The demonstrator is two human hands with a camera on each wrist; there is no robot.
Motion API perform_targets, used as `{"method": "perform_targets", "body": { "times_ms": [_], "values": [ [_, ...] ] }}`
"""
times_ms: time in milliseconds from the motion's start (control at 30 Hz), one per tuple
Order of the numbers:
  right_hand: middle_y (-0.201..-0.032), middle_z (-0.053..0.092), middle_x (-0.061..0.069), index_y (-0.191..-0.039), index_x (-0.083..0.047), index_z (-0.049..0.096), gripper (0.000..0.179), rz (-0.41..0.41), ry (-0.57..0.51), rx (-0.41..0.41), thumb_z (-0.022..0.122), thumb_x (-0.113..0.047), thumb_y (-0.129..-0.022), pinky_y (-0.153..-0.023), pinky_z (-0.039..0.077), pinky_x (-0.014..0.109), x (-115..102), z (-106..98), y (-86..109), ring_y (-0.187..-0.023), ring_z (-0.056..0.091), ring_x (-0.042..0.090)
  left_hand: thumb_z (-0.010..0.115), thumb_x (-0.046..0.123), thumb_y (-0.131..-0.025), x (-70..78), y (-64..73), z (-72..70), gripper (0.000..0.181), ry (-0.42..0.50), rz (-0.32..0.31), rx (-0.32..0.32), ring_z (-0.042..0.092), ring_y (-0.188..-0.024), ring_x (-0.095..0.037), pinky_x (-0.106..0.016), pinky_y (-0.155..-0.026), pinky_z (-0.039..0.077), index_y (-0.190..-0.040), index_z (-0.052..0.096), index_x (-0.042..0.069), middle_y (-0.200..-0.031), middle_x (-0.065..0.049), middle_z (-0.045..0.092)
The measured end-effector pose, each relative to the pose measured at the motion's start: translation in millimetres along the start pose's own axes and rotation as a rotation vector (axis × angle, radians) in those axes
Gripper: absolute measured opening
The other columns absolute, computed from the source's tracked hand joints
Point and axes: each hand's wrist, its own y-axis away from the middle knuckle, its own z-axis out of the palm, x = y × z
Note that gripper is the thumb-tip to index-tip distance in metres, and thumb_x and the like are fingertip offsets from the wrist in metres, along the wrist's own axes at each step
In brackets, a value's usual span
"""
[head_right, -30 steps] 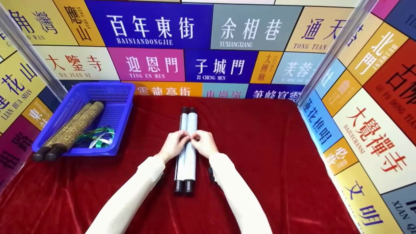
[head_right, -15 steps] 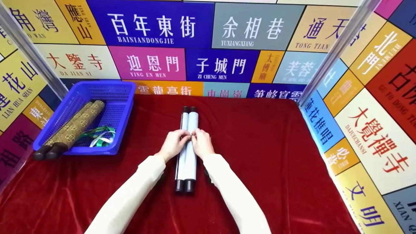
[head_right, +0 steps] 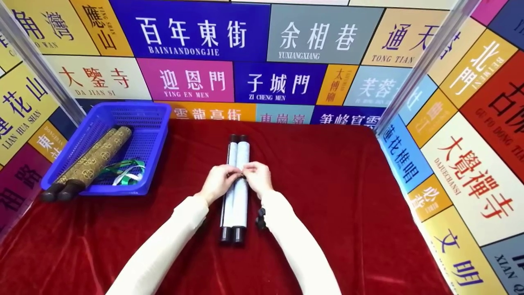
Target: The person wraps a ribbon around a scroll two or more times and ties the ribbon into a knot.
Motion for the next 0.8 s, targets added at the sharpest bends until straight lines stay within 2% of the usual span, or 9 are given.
{"method": "perform_targets", "body": {
  "times_ms": [133,300,533,667,800],
  "values": [
    [-0.070,0.067,-0.009,-0.111,0.007,0.062,0.026,0.060,-0.028,0.027,0.065,0.001,-0.086,-0.053,0.035,0.018,1,1,-1.3,-0.060,0.052,0.006,0.070,0.022,-0.093,0.4,1.9,-0.2,0.013,-0.047,-0.035,-0.018,0.071,-0.098,-0.021,-0.038,-0.087,0.056,-0.099,0.080,0.018,-0.100,0.001,0.078],
    [-0.067,0.067,-0.009,-0.104,0.006,0.063,0.025,0.111,-0.049,0.122,0.067,0.004,-0.080,-0.062,0.038,0.020,2,6,-2.2,-0.065,0.053,0.007,0.071,0.021,-0.092,2.5,1.4,-2.0,0.011,-0.080,-0.067,-0.041,0.072,-0.094,-0.022,-0.040,-0.083,0.057,-0.096,0.080,0.019,-0.096,0.003,0.078],
    [-0.082,0.070,0.004,-0.096,0.004,0.068,0.020,0.144,0.008,0.245,0.067,0.003,-0.076,-0.076,0.045,0.024,-5,15,1.9,-0.081,0.057,0.014,0.070,0.020,-0.092,5.4,-1.6,-5.6,0.010,-0.095,-0.097,-0.070,0.073,-0.091,-0.025,-0.042,-0.079,0.058,-0.094,0.079,0.018,-0.093,0.001,0.078],
    [-0.081,0.066,0.001,-0.090,0.001,0.070,0.016,0.146,0.021,0.266,0.065,0.002,-0.075,-0.075,0.045,0.024,-5,16,0.7,-0.082,0.057,0.015,0.069,0.021,-0.093,5.6,-2.6,-4.9,0.011,-0.086,-0.106,-0.087,0.073,-0.092,-0.026,-0.042,-0.081,0.058,-0.096,0.079,0.019,-0.094,0.001,0.078],
    [-0.080,0.065,0.001,-0.084,-0.005,0.070,0.011,0.137,0.044,0.261,0.063,0.000,-0.076,-0.074,0.044,0.024,-6,15,-1.1,-0.082,0.057,0.016,0.069,0.020,-0.092,4.5,-2.5,-5.6,0.011,-0.093,-0.098,-0.076,0.074,-0.091,-0.026,-0.042,-0.079,0.058,-0.095,0.079,0.019,-0.093,0.003,0.078]
  ]
}}
